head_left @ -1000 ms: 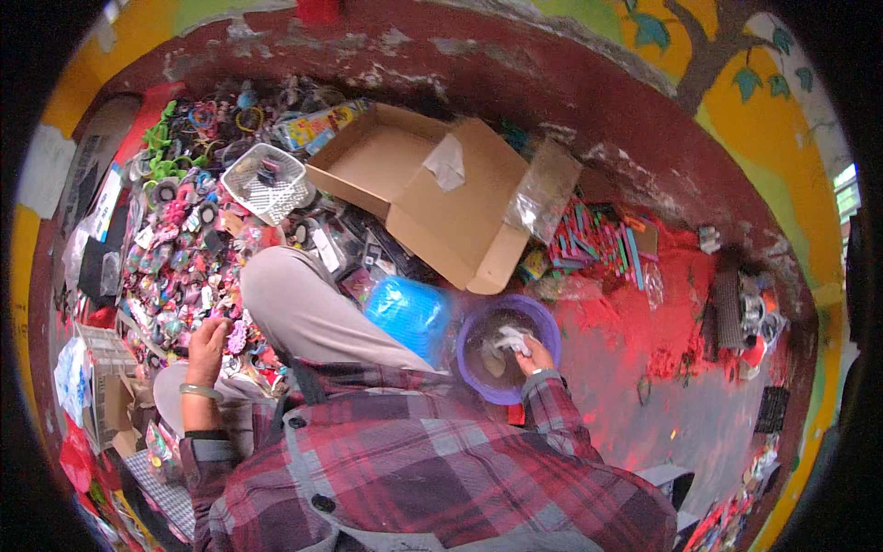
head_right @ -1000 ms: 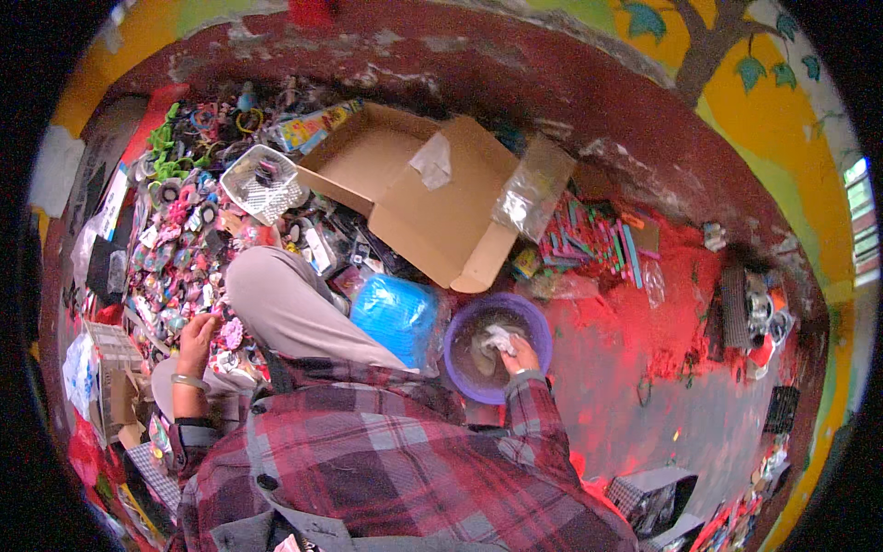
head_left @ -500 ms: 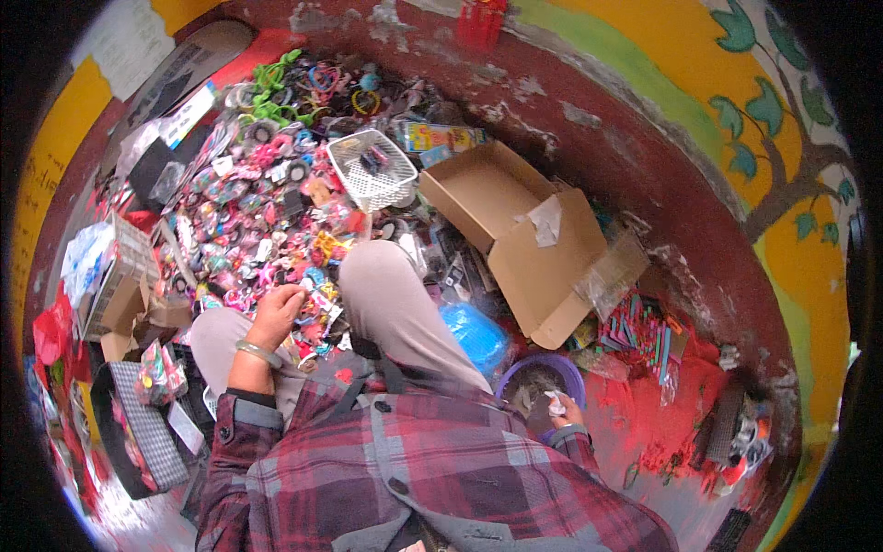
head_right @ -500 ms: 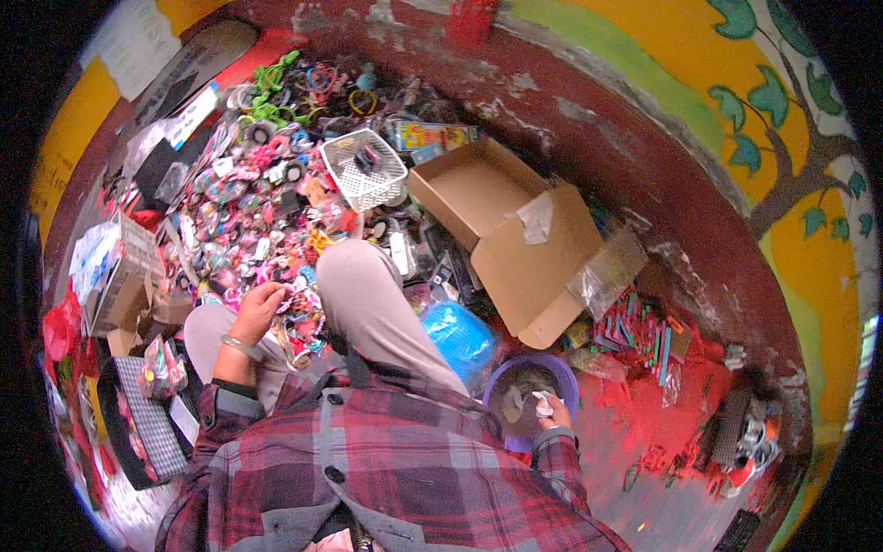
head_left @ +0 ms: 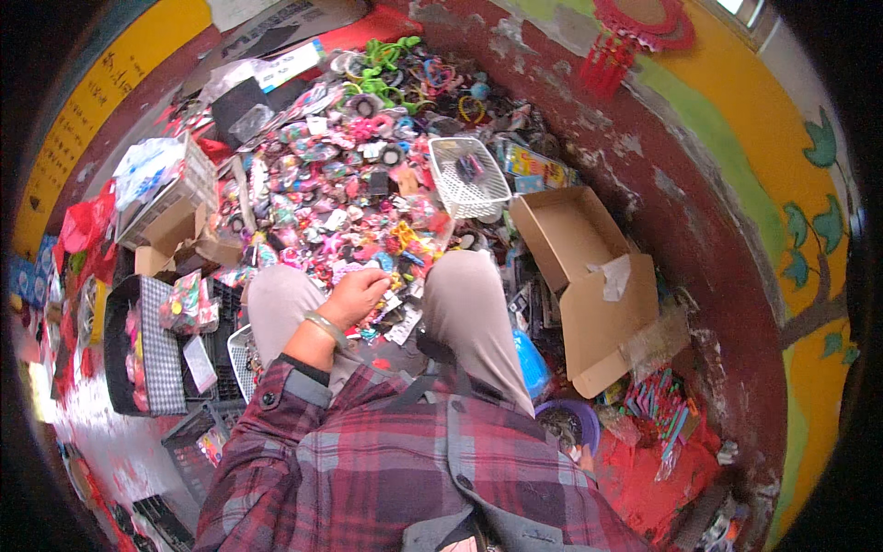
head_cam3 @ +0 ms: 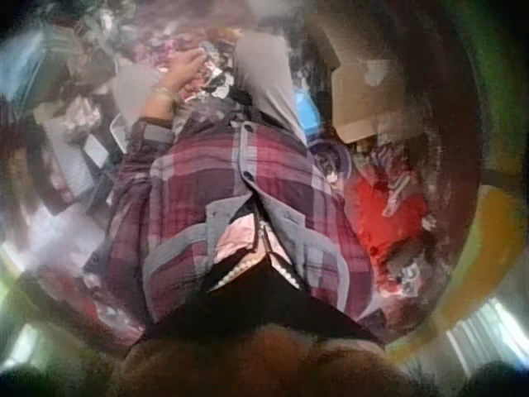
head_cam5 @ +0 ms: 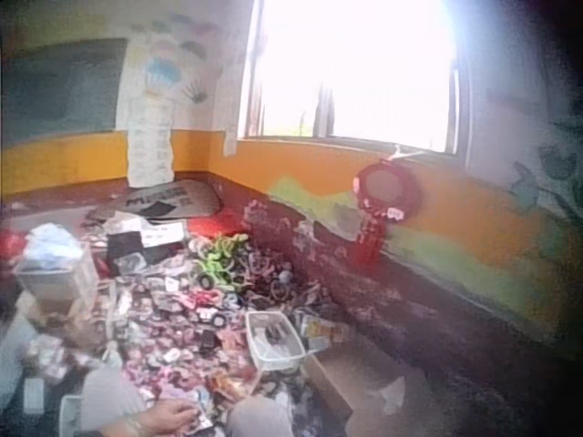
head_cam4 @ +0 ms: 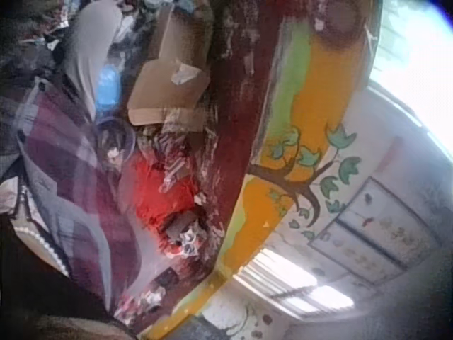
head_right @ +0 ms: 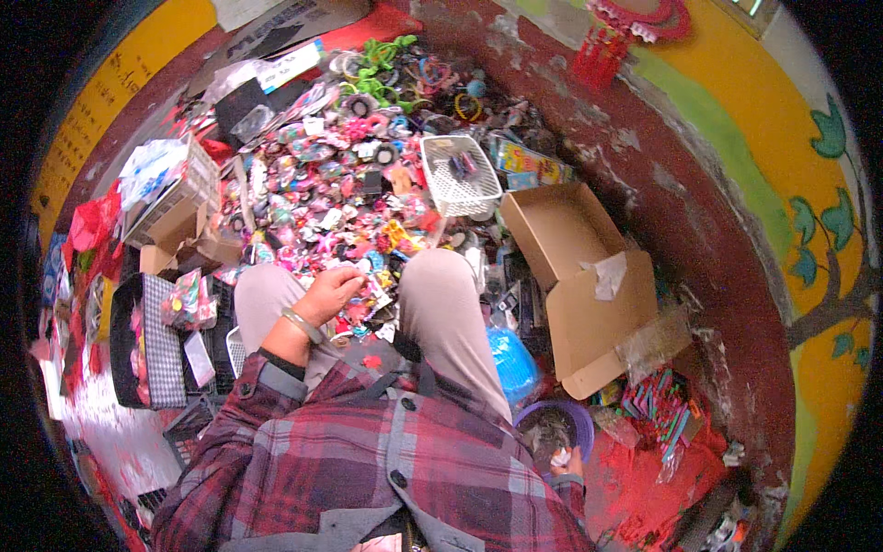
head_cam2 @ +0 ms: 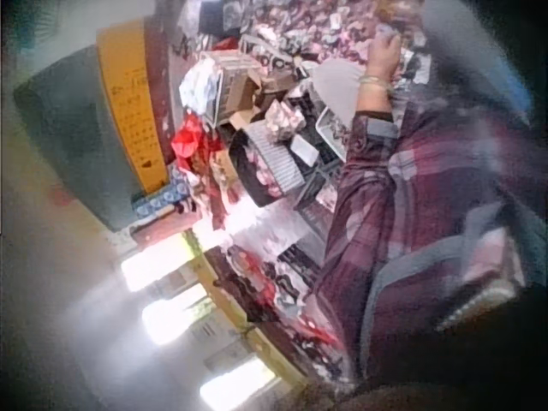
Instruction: The person sits on the floor and wipes a bundle of hair accessories with a white tissue. They rub the tissue over the items in their hands and then place the used tissue into a nearby purple bucket.
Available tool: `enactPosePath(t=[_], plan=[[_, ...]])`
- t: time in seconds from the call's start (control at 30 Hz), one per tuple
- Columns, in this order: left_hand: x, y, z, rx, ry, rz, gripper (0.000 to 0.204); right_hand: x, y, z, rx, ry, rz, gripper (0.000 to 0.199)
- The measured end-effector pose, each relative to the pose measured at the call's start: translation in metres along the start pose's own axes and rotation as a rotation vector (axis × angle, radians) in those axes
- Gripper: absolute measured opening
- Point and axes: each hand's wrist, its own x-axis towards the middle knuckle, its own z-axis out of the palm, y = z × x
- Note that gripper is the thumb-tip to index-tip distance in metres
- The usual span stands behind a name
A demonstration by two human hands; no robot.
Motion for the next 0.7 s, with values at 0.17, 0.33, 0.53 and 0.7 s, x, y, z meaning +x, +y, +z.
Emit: enactPosePath(t=[0.17,0.33,0.53,0.7], plan=[[-0.002,0.008,-0.002,0.054,-0.026,-0.007,0.026,0.000,0.005,0.117,-0.158,-0.187,0.000,0.046],[-0.003,0.011,0.000,0.040,-0.038,-0.058,0.022,0.011,0.023,0.241,-0.222,-0.341,0.001,0.045],[-0.003,0.011,0.000,0.077,-0.071,-0.009,0.024,0.006,0.034,0.297,-0.248,-0.389,0.007,0.045],[-0.003,0.005,0.000,0.097,-0.065,-0.011,0.024,0.005,0.035,0.297,-0.266,-0.383,0.009,0.045]])
